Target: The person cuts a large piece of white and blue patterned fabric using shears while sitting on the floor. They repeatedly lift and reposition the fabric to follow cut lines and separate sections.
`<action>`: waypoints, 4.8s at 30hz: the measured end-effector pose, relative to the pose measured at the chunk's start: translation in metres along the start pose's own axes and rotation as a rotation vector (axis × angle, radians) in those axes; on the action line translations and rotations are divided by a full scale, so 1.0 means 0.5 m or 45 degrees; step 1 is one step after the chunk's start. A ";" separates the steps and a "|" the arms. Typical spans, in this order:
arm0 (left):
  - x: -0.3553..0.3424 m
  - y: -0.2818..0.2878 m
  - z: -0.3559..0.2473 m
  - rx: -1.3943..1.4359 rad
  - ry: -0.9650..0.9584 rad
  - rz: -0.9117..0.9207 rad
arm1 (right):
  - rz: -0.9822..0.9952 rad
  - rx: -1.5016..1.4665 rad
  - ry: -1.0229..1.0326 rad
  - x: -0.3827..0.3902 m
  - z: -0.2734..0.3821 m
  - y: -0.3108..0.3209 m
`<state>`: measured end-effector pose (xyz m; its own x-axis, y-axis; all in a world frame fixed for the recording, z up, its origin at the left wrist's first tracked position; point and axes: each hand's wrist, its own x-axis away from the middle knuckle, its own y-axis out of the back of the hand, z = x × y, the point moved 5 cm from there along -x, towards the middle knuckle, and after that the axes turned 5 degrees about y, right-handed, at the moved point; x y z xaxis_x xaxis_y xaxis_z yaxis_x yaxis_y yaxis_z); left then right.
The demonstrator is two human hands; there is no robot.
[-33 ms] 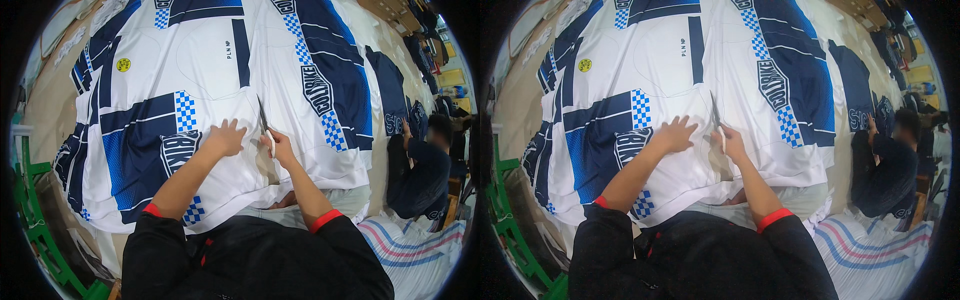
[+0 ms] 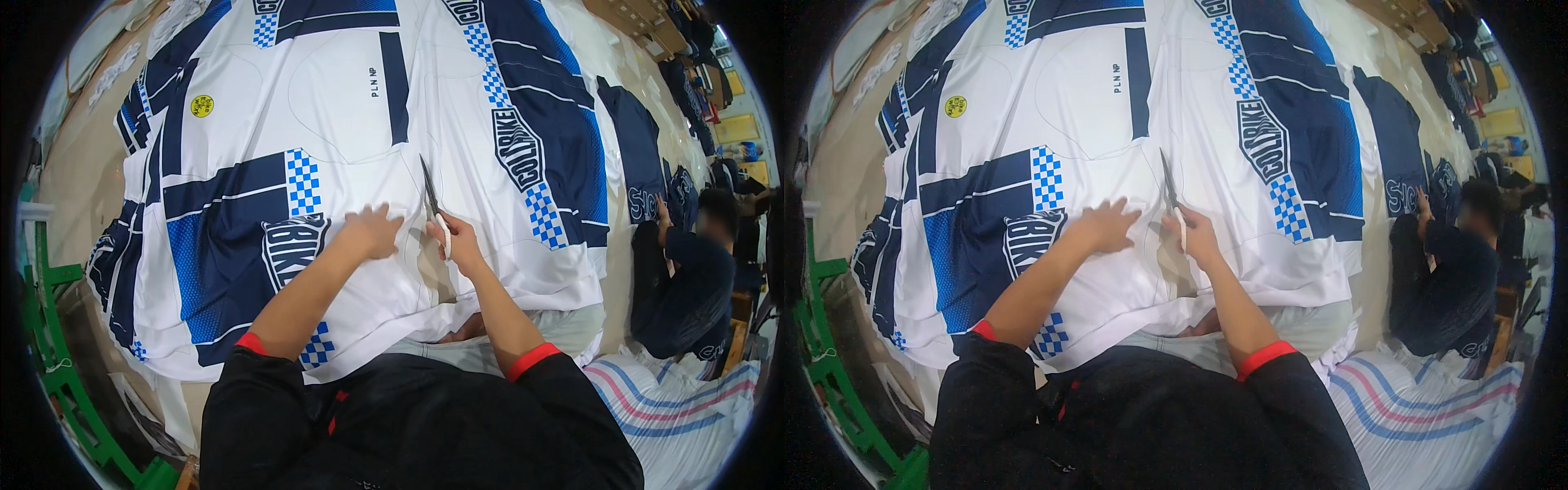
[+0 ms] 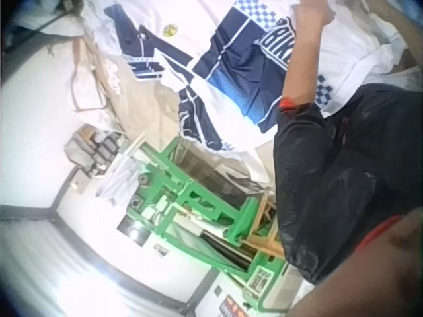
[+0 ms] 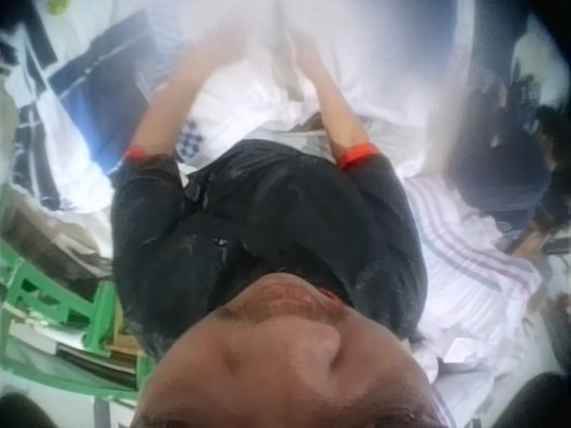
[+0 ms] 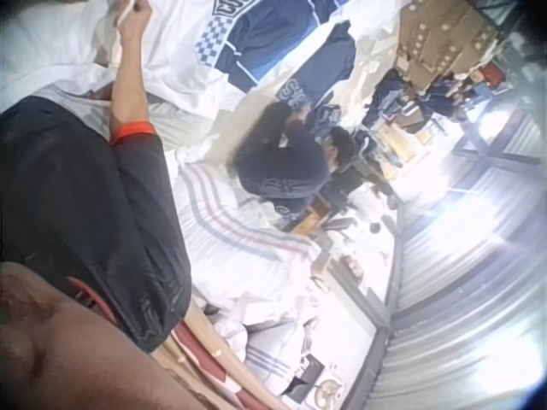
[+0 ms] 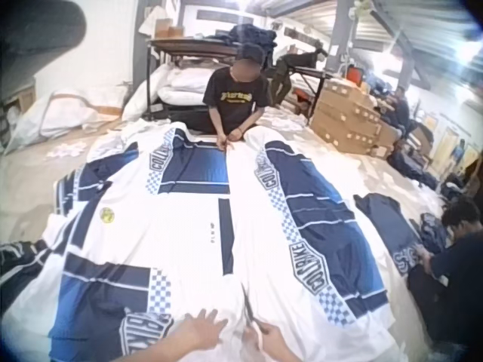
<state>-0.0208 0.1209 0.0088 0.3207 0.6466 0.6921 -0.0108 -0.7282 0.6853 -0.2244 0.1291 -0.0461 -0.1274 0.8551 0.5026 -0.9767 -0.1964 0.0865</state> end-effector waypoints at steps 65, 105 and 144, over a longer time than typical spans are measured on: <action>-0.149 0.037 -0.001 -0.008 -0.048 -0.007 | -0.074 -0.122 0.077 -0.067 0.035 -0.029; -0.137 0.039 0.025 0.045 -0.094 -0.049 | -0.116 0.068 0.077 -0.186 0.090 -0.049; -0.131 0.050 0.018 0.030 -0.133 -0.011 | -0.147 0.001 -0.006 -0.404 0.226 -0.043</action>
<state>-0.0335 0.0581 -0.0215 0.4178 0.6263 0.6582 0.0140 -0.7288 0.6846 -0.1579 -0.0936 -0.0522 -0.0135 0.8696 0.4936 -0.9846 -0.0975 0.1449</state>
